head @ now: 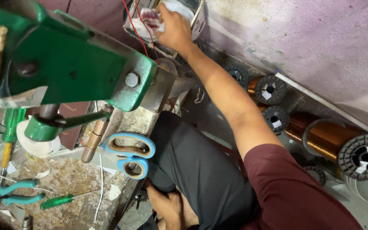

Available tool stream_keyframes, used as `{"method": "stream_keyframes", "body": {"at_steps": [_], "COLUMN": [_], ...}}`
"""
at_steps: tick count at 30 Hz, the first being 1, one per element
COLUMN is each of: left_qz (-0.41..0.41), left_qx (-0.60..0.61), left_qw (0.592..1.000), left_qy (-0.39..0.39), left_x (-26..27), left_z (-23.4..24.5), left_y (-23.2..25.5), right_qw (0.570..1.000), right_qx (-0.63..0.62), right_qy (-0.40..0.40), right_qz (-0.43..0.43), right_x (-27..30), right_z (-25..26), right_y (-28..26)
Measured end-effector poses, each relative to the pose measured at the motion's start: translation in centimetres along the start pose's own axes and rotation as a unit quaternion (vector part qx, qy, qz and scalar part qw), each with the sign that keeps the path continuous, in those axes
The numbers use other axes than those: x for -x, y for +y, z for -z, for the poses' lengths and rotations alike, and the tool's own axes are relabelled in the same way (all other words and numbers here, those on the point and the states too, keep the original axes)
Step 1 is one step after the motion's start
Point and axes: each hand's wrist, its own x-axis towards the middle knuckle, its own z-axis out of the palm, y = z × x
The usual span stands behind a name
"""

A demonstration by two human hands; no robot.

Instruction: The person is winding and securing copper wire onto motor stators. They use a wooden tool to guide the wire, tie it with white string, and trim the excess with scissors.

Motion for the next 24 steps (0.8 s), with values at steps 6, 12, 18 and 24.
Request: {"method": "stream_keyframes", "body": {"at_steps": [6,12,18,24], "left_qz": [-0.006,0.009,-0.061,-0.066], "left_qx": [0.027,0.139,0.184,0.155], "left_qw": [1.000,0.989,0.977,0.982], "left_qy": [0.007,0.047,0.090,0.088], "left_x": [-0.3,0.2,0.3,0.6], "left_z": [0.2,1.1,1.9,2.6], "left_y": [-0.7,1.0,1.9,2.0], "right_qw": [0.998,0.966,0.913,0.977], "right_qx": [0.048,-0.244,-0.402,-0.202], "right_qy": [-0.013,0.059,0.062,-0.062], "right_qz": [-0.026,-0.065,-0.018,0.033], "right_x": [-2.4,-4.2,-5.3,-0.7], "right_z": [2.1,3.3,2.3,0.3], "right_y": [-4.5,-3.3,-1.0,3.2]}}
